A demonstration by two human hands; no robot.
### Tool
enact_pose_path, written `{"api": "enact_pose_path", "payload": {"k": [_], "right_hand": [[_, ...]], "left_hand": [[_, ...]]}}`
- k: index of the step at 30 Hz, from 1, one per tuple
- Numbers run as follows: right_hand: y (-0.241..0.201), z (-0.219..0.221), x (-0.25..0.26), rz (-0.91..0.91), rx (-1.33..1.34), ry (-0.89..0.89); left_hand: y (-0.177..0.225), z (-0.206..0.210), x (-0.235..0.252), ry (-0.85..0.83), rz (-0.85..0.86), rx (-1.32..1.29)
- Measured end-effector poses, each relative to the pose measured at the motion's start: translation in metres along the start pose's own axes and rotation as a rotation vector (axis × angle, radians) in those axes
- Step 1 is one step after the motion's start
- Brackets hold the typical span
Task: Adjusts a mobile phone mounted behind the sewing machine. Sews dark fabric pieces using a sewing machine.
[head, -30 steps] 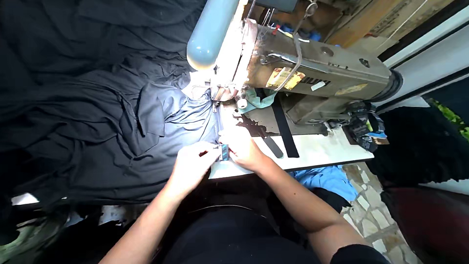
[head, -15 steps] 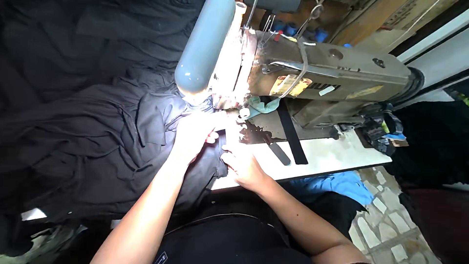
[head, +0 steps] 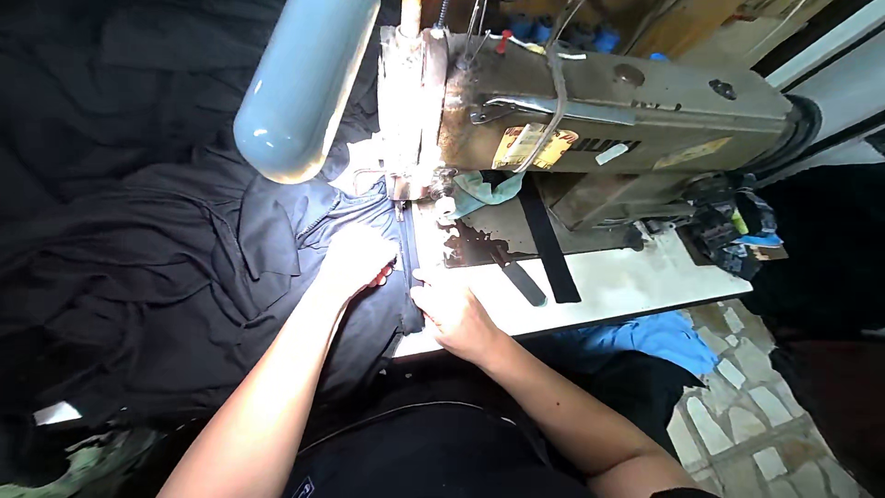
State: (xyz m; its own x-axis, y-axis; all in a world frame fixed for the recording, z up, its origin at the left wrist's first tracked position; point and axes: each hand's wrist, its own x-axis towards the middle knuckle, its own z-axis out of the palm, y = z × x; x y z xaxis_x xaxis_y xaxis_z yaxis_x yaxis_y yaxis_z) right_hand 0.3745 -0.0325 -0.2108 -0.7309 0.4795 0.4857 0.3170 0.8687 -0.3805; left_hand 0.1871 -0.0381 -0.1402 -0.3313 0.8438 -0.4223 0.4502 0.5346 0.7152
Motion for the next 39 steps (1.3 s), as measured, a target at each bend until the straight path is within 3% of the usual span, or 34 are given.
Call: {"api": "enact_pose_path", "payload": {"k": [12, 15, 19, 21, 23, 25, 33, 39], "right_hand": [[0.001, 0.001, 0.001, -0.023, -0.010, 0.004], [0.000, -0.004, 0.002, -0.029, 0.005, -0.039], [0.000, -0.017, 0.007, -0.095, -0.035, -0.126], [-0.001, -0.022, 0.011, -0.130, -0.045, -0.154], [-0.003, -0.025, 0.015, -0.166, -0.063, -0.167], [-0.006, -0.030, 0.020, -0.156, -0.056, -0.245], [-0.019, -0.039, 0.030, -0.092, -0.077, -0.390], [-0.011, -0.037, 0.024, -0.101, -0.085, -0.371]], "left_hand": [[0.003, 0.006, -0.006, 0.032, 0.021, 0.100], [0.002, 0.008, -0.007, 0.047, 0.104, 0.207], [0.001, 0.016, -0.017, 0.231, 0.303, 0.552], [-0.014, 0.021, -0.018, 0.381, 0.628, 0.628], [-0.032, 0.023, -0.006, 0.393, 0.981, 0.634], [-0.045, 0.025, 0.002, 0.337, 1.098, 0.666], [-0.062, 0.013, 0.005, 0.257, 1.089, 0.742], [-0.059, 0.013, -0.001, 0.147, 0.947, 0.779]]}}
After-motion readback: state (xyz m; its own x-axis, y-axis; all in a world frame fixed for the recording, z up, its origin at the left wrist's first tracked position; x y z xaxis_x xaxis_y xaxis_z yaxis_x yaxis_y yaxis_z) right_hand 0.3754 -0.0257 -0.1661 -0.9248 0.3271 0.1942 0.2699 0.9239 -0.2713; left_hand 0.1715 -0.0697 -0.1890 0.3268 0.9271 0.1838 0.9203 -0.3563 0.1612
